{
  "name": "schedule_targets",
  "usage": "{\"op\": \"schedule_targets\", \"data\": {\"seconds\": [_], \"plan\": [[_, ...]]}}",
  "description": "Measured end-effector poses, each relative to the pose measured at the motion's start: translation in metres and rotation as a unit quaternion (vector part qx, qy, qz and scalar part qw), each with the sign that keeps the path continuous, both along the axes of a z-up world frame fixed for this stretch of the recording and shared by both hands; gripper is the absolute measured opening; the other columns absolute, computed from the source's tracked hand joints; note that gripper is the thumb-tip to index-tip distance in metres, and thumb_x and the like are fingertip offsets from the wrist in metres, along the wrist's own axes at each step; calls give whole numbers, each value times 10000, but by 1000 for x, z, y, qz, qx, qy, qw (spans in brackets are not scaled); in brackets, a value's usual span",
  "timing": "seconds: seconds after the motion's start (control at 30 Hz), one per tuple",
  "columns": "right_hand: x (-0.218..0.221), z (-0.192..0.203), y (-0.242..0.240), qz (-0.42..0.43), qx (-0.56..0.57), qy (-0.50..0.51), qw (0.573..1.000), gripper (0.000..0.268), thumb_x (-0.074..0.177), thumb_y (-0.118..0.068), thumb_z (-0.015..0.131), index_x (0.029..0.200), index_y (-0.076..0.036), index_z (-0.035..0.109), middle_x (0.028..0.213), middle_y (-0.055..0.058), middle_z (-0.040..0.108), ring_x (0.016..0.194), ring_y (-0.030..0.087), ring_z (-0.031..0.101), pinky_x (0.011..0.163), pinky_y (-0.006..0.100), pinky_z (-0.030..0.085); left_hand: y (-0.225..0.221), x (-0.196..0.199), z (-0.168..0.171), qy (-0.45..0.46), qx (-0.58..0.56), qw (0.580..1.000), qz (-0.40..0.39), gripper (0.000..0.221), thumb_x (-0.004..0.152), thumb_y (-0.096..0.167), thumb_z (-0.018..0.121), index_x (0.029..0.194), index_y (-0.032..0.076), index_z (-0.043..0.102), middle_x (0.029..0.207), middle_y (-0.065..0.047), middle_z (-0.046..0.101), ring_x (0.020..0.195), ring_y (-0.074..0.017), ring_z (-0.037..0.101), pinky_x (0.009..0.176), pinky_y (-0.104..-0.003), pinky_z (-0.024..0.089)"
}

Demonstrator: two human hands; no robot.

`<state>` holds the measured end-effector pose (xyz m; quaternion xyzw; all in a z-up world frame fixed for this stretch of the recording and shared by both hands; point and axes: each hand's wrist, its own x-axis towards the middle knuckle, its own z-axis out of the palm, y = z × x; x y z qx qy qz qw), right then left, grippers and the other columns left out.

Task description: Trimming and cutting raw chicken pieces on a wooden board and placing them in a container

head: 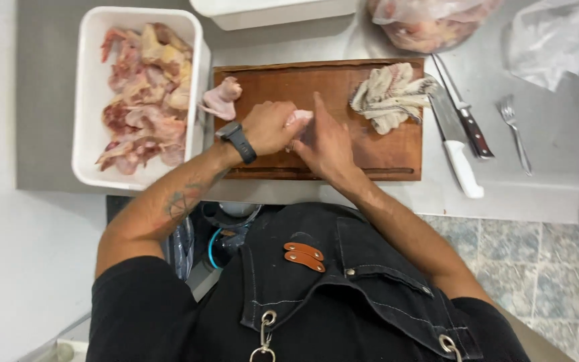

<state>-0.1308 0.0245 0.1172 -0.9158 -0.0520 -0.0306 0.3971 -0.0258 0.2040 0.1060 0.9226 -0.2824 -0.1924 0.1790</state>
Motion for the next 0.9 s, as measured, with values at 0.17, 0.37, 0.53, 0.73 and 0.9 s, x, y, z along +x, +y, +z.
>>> {"op": "schedule_targets", "data": {"seconds": [0.17, 0.37, 0.53, 0.73, 0.9], "plan": [[-5, -43, -17, 54, -124, 56, 989, 556, 1003, -321, 634, 1493, -128, 456, 966, 263, 783, 923, 517, 769, 820, 666, 567, -5, -11, 20, 188, -18, 981, 32, 330, 1011, 564, 661, 1048, 245, 738, 613, 66, 730, 623, -176, 792, 688, -349, 612], [-11, -39, -22, 25, -140, 86, 986, 438, 868, -346, 679, 1180, -94, 503, 946, 259, 674, 882, 565, 727, 763, 664, 555, -16, -25, 45, 316, -101, 943, 35, 308, 1017, 387, 685, 974, 82, 695, 635, -53, 690, 572, -171, 749, 568, -305, 603], [-12, -43, -31, 42, -256, 142, 955, 393, 898, -443, 731, 1072, -180, 496, 795, 163, 759, 797, 457, 806, 691, 573, 617, -14, -23, 52, 368, -132, 920, 15, 309, 1069, 299, 613, 880, 61, 669, 618, -39, 654, 594, -157, 738, 544, -252, 597], [-8, -51, -36, 54, -205, 215, 953, 313, 936, -369, 716, 1033, -96, 596, 806, 229, 758, 823, 521, 790, 668, 615, 634, -19, -21, 9, 32, 42, 984, -170, 344, 1038, 408, 699, 1113, 80, 770, 932, -128, 724, 940, -370, 736, 723, -457, 593], [-1, -37, -36, 59, -202, 250, 945, 343, 908, -402, 770, 1035, -113, 637, 847, 224, 772, 869, 499, 796, 693, 600, 647, -37, -54, -72, -195, 111, 958, -179, 323, 774, 191, 828, 1025, 34, 699, 850, -128, 622, 838, -347, 670, 597, -452, 556]]}}
